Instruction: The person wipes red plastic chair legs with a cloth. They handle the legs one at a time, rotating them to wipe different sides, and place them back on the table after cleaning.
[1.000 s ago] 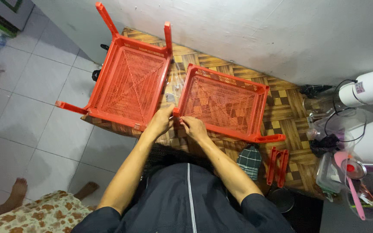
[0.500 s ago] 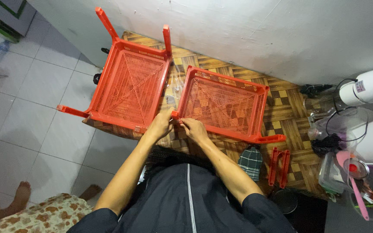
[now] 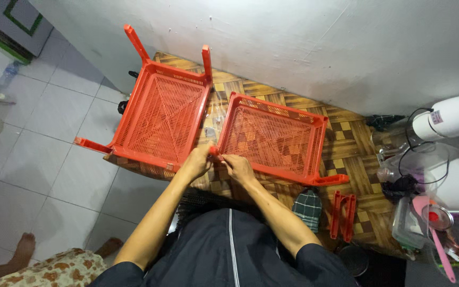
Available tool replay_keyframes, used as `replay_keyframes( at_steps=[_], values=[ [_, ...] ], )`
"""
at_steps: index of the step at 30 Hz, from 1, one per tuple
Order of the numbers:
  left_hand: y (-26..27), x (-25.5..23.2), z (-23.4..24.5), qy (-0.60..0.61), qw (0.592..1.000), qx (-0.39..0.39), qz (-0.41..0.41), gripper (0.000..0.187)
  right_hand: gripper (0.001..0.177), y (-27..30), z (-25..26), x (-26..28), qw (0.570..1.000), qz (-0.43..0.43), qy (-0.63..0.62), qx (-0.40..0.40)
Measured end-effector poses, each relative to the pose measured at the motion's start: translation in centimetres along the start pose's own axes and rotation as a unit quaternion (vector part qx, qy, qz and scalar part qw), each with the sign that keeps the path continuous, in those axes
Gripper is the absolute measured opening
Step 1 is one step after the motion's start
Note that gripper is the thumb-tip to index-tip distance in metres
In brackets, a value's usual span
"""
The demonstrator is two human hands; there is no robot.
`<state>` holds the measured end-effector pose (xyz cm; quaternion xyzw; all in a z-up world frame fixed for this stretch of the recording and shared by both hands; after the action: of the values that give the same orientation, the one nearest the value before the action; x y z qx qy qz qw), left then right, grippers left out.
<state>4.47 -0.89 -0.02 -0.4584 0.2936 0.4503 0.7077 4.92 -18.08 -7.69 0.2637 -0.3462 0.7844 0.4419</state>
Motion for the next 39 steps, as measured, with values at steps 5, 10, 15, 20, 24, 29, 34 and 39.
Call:
replay_keyframes(
  at_steps=[5, 10, 15, 20, 24, 29, 34, 39],
  values=[
    [0.2, 1.3, -0.4, -0.048, 0.998, 0.021, 0.044, 0.023, 0.024, -0.2, 0.0, -0.4, 1.000, -0.001, -0.009, 0.000],
    [0.1, 1.8, -0.7, -0.059, 0.997, 0.034, 0.042, 0.028, 0.023, 0.1, -0.5, -1.0, 1.000, -0.005, -0.017, 0.000],
    [-0.4, 1.5, -0.5, -0.057, 0.997, 0.038, 0.028, 0.035, 0.024, -0.2, -0.5, -1.2, 1.000, -0.011, -0.005, -0.004],
    [-0.2, 1.4, -0.7, -0.043, 0.997, 0.043, 0.045, 0.029, 0.024, 0.1, -0.5, -1.2, 1.000, -0.020, 0.001, 0.001],
    [-0.2, 1.5, -0.7, -0.019, 0.998, 0.046, 0.032, 0.026, 0.024, 0.0, -0.6, -1.5, 1.000, -0.028, 0.000, 0.003],
    [-0.2, 2.1, -0.9, -0.054, 0.995, 0.054, 0.059, 0.031, 0.026, 0.0, -0.7, -1.7, 0.999, -0.030, 0.012, 0.019],
    [-0.2, 2.0, -0.8, -0.076, 0.994, 0.047, 0.064, 0.032, 0.029, -0.2, -0.5, -1.3, 0.997, -0.042, 0.038, 0.055],
    [-0.2, 1.5, -0.8, -0.074, 0.994, 0.042, 0.068, 0.033, 0.035, 1.6, 1.6, -0.2, 0.996, -0.034, 0.078, -0.002]
  ],
)
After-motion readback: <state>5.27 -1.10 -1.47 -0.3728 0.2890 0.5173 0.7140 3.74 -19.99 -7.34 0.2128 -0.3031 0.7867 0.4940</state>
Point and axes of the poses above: each hand's wrist, its own y-axis away from the middle knuckle, its own z-axis out of the back of the hand, x = y × z, the point moved 5 cm from there along -y, towards the middle knuckle, and after that the axes turned 5 degrees about -x, right-handed, at the moved point
